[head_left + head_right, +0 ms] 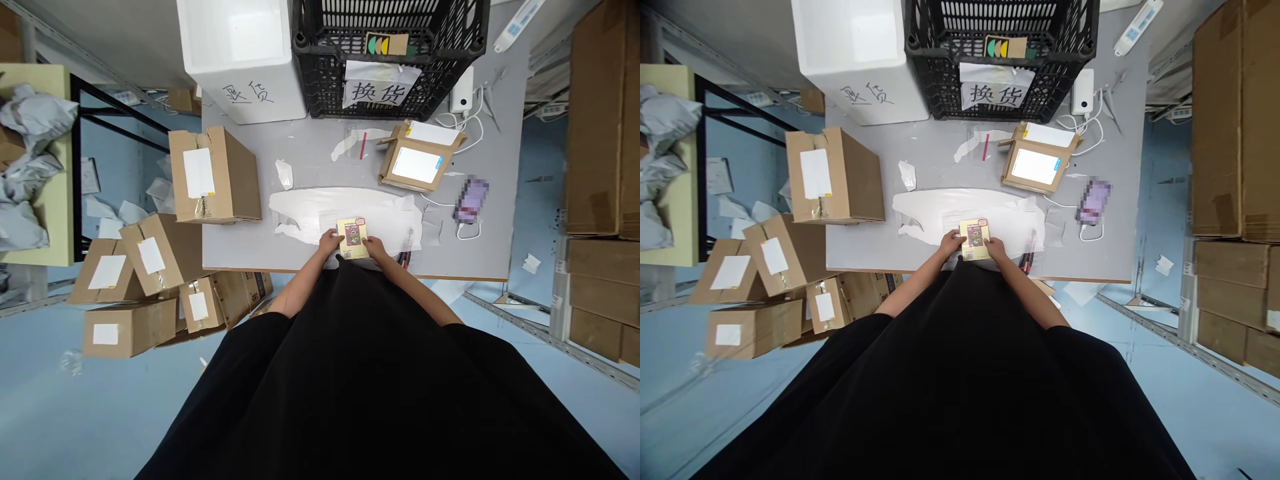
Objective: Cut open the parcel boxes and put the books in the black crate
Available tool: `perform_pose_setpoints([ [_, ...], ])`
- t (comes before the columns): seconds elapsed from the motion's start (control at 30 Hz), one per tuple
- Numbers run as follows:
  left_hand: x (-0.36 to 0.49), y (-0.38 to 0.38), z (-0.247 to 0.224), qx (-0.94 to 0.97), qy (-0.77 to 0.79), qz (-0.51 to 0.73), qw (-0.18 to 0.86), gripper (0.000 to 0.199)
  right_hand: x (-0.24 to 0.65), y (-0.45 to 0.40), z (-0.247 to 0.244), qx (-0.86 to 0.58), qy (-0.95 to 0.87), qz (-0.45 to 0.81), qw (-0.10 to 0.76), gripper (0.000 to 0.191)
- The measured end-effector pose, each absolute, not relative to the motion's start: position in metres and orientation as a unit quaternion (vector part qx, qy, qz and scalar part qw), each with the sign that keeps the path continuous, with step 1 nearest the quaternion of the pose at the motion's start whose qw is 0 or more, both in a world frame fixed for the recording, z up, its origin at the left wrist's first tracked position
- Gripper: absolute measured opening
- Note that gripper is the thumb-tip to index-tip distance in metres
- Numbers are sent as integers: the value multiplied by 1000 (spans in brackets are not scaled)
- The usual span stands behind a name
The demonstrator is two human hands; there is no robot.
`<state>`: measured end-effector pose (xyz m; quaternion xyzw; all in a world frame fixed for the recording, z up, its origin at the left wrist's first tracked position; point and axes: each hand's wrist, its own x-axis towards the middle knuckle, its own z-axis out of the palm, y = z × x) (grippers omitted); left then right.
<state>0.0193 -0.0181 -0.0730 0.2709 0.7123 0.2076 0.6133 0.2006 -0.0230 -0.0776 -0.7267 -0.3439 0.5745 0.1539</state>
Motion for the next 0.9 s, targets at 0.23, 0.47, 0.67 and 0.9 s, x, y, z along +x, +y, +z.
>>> perform_pose_setpoints([
  [0.23, 14, 7, -57, 262, 682, 305, 611, 35, 197, 3, -61, -699, -332, 598, 210, 35],
  [0.47, 10, 83, -16, 295, 642, 412, 576, 39, 192, 76, -8, -644, -287, 633, 320, 37],
  [0.67, 10, 159, 29, 329, 603, 472, 553, 33, 185, 145, 42, -611, -310, 629, 367, 36],
  [0.9, 14, 248, 69, 365, 593, 498, 517, 33, 186, 232, 80, -560, -348, 610, 440, 34],
])
